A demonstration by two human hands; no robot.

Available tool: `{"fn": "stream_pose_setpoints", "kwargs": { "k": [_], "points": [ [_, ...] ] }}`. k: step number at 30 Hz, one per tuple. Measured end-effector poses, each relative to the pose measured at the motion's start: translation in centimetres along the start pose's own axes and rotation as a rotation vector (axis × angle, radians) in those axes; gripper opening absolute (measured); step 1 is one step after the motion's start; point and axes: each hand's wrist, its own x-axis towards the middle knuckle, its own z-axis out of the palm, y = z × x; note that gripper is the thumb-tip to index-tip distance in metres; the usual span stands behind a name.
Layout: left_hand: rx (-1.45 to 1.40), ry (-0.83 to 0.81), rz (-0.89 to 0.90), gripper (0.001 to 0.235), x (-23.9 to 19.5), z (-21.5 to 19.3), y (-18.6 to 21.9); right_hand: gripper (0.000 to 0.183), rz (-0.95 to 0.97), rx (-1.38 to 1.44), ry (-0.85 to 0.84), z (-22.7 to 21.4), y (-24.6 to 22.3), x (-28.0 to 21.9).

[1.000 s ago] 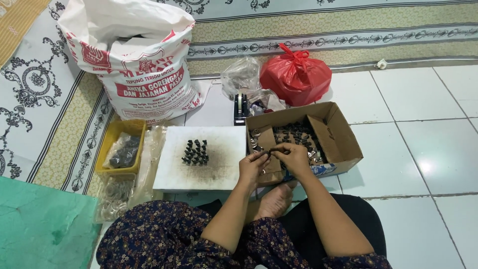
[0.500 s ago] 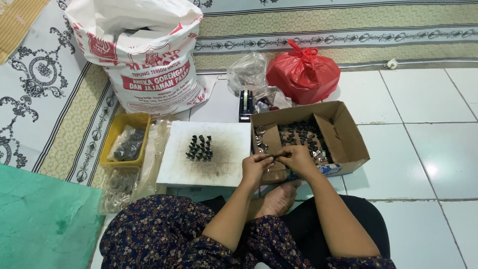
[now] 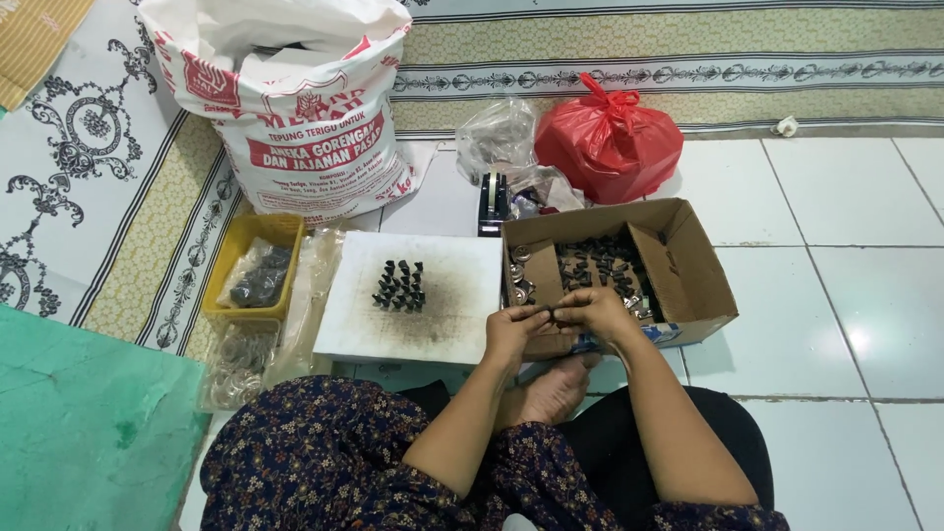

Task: The person sits on the floor and repeatedly picks small black plastic parts and metal washers from a cardboard box. They connect the parts by hand and place the assembled units onto a white board, building a small pile of finished items.

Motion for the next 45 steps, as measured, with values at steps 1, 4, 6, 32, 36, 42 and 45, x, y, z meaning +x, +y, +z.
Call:
{"fn": "stream_pose_setpoints", "kwargs": {
  "k": [1, 4, 6, 32, 36, 42, 45],
  "points": [
    [-0.001, 0.002, 0.0, 0.035, 0.1, 0.0, -0.1, 0.025, 0.001, -0.001, -0.002, 0.0, 0.0, 0.0],
    [-0.006, 0.023, -0.014, 0.033, 0.0, 0.3, -0.2, 0.022, 0.012, 0.006, 0.002, 0.2, -0.2, -0.1],
    [-0.012, 0.042, -0.011, 0.033, -0.5, 0.6, 0.3, 0.021, 0.002, 0.022, 0.029, 0.5, -0.3, -0.2],
    [0.949, 0.281, 0.746, 0.025, -1.9, -12.4, 12.3, 0.02, -0.492, -0.4, 0.099, 16.2, -1.2, 3.6],
    [1.126, 0.249, 0.844, 0.042, -3.1, -13.8, 13.8, 0.016, -0.622, -0.635, 0.135, 19.1, 0.9, 7.1],
    [1.301, 0.232, 0.882, 0.053, -2.2, -14.8, 13.1, 0.014, -0.628, -0.786, 0.116, 20.5, 0.9, 7.5],
    [1.383, 0.22, 0.856, 0.051, -2.6, -14.1, 13.3, 0.017, -0.631, -0.854, 0.119, 20.7, 1.2, 7.4]
  ]
}}
